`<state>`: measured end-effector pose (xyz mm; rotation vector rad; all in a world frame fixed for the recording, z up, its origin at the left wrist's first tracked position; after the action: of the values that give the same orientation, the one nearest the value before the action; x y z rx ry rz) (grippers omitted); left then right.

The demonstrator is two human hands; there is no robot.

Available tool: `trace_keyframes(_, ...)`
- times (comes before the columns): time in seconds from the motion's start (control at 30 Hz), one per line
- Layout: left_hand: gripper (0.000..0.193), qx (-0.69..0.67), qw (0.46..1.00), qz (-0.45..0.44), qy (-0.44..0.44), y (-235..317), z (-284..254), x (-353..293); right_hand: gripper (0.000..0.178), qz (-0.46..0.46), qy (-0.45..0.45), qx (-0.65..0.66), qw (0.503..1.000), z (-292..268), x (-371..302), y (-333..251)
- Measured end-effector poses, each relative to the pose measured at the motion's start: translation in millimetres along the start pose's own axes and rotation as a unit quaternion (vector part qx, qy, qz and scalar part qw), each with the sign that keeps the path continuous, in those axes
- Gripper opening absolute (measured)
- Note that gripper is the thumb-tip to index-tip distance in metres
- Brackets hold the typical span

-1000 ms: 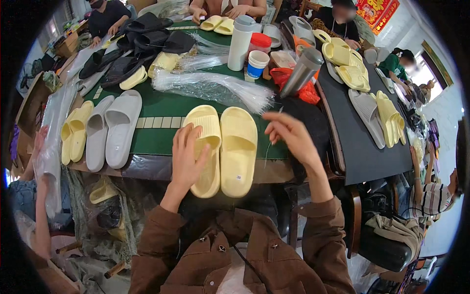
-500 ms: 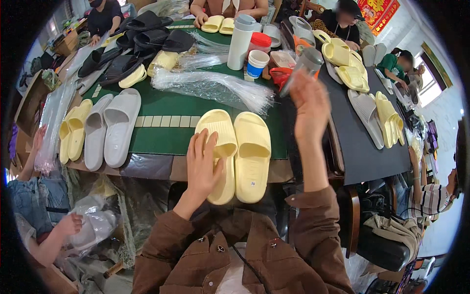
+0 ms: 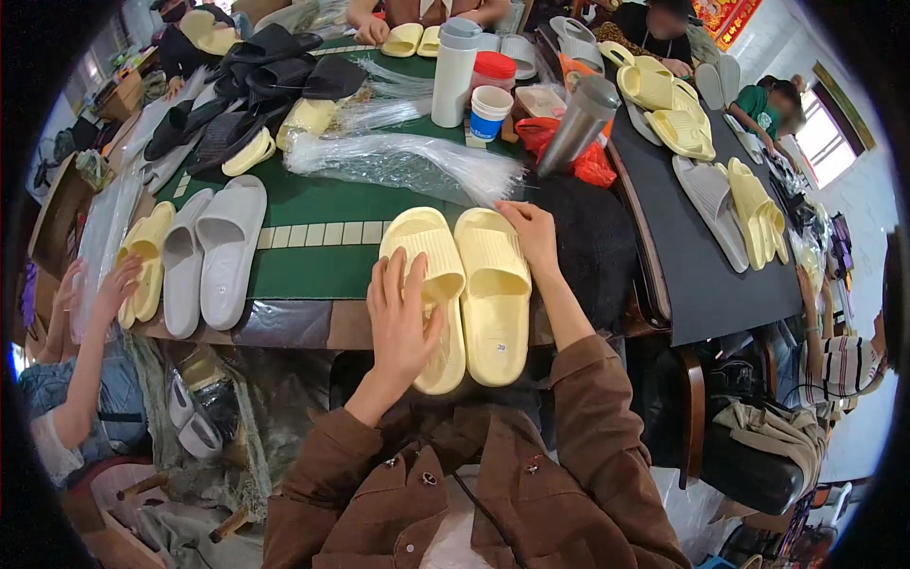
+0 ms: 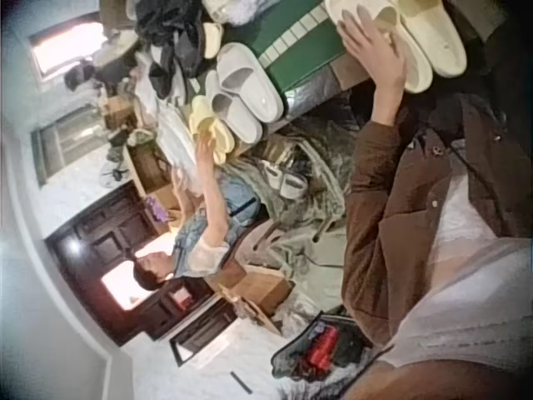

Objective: The person assembles pairs of plastic slippers by hand, alternating between yellow and white models. They pick up a pair, thread a white elastic band through the designated holes on the top of each slipper, and secure the band to form the strap. The person repeats this process for multiple pairs, placing the finished slippers on the table.

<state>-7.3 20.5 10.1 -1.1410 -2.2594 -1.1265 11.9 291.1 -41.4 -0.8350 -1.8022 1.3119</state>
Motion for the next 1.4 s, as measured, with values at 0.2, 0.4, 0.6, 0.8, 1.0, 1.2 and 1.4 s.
trace_keyframes(0.2, 0.067, -0.003, 1.0, -0.007, -0.008, -7.2, 2.2, -1.3, 0.023, 0.029, -0.01, -0.005, 1.0, 2.7, 3.4, 6.2)
trace_keyframes(0.4, 0.066, -0.009, 1.0, -0.008, -0.001, -8.8, 2.1, -1.5, 0.021, -0.032, -0.007, 0.007, 0.999, 4.5, 4.8, 3.0)
trace_keyframes(0.6, 0.064, -0.009, 1.0, -0.003, -0.001, -7.3, 0.3, 0.9, 0.02, -0.11, 0.003, -0.028, 0.993, 1.9, -2.1, -25.3)
trace_keyframes(0.8, 0.052, -0.02, 0.997, 0.03, 0.063, 4.8, -18.8, 10.4, 0.021, -0.267, 0.063, -0.096, 0.957, -12.1, -31.8, -80.1)
trace_keyframes(1.0, 0.039, -0.35, 0.924, -0.151, -0.019, 10.5, -5.2, 21.3, 0.022, -0.183, -0.081, 0.067, 0.977, 3.7, -89.7, -128.1)
trace_keyframes(1.2, 0.038, -0.528, 0.783, -0.322, -0.074, 4.8, 7.8, 24.5, 0.026, -0.146, -0.332, 0.102, 0.926, 21.4, -165.5, -144.5)
trace_keyframes(1.4, 0.027, -0.611, 0.688, -0.386, -0.062, -19.9, 9.5, 13.0, 0.026, -0.029, -0.527, 0.079, 0.846, 20.9, -221.4, -136.2)
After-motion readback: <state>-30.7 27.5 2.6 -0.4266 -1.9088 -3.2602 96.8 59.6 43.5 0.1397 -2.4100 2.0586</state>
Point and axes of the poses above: each hand's wrist, its own x-axis towards the middle knuckle, its own z-axis out of the palm, y = z × x, the point moved 9 cm from there along x, towards the middle knuckle, and after that the axes turned 11 degrees about y, right-handed, at the moved point
